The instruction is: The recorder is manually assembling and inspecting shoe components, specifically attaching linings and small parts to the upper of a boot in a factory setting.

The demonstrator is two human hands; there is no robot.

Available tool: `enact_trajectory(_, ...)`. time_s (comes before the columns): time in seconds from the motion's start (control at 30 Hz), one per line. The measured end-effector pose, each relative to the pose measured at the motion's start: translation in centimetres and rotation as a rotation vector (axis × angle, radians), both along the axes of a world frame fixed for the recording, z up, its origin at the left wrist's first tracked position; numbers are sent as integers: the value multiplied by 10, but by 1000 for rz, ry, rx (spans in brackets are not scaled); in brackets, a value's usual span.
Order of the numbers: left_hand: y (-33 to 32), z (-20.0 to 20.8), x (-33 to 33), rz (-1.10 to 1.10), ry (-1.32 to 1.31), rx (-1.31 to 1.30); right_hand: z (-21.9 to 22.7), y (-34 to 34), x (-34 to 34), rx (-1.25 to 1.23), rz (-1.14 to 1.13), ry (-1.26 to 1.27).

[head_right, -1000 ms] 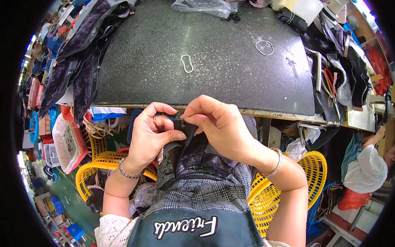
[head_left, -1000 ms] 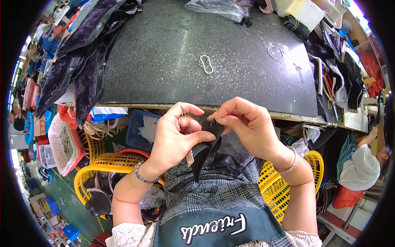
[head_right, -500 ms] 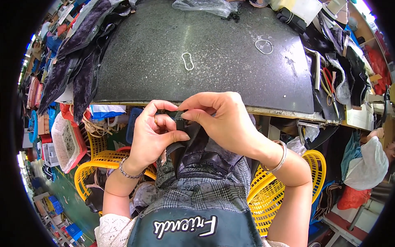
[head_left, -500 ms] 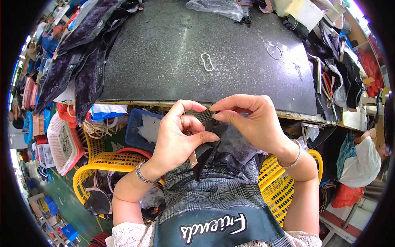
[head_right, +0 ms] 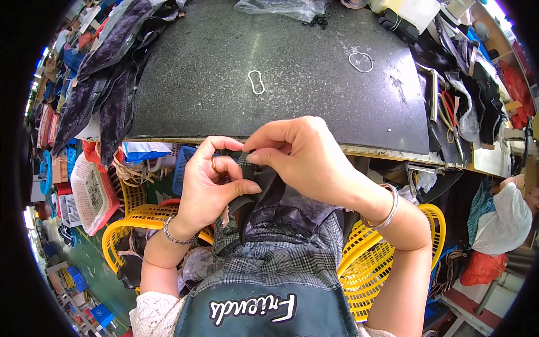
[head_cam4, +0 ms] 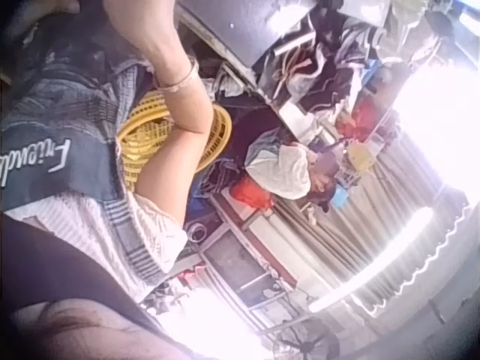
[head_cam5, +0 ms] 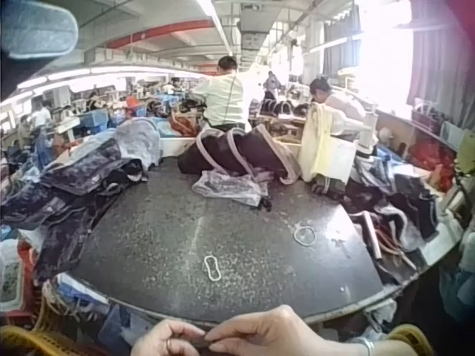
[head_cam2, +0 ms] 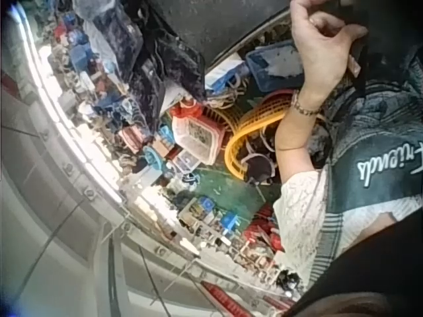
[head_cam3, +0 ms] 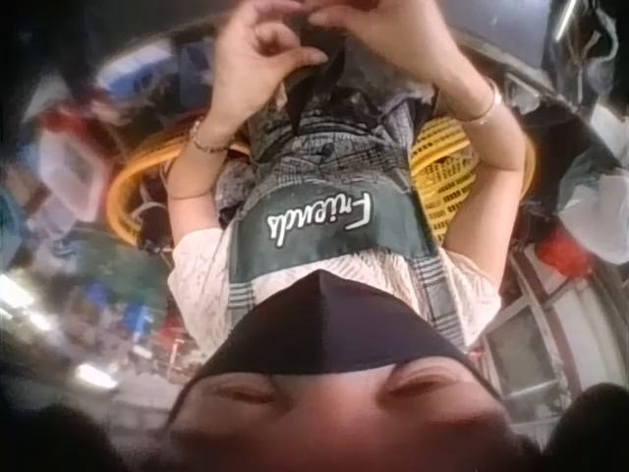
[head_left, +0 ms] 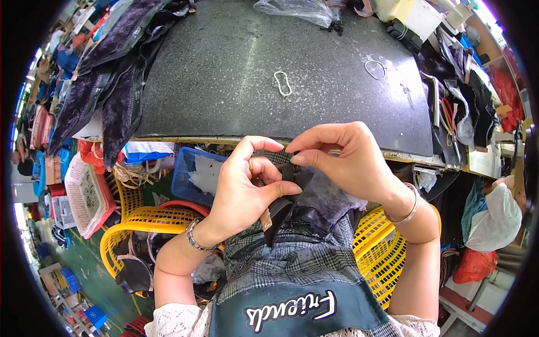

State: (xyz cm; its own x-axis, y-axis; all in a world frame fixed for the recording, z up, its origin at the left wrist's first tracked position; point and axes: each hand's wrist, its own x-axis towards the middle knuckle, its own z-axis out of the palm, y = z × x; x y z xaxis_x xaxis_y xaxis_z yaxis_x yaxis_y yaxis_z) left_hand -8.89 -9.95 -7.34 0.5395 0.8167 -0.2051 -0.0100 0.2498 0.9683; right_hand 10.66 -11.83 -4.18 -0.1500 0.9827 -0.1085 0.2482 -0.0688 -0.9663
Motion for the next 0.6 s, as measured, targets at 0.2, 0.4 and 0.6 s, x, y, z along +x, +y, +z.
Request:
enact_trajectory(0.2, -3, -5, 1, 25, -7, 98, 4, -5, -3, 114, 140, -166)
enact_trajectory(0.4, 6, -3, -9, -18, 55, -39, -7, -13, -5, 376, 58, -144)
enact_trajectory(0.6, 11, -3, -6, -92, -51, 33, -22, -31, 5, 564, 48, -82)
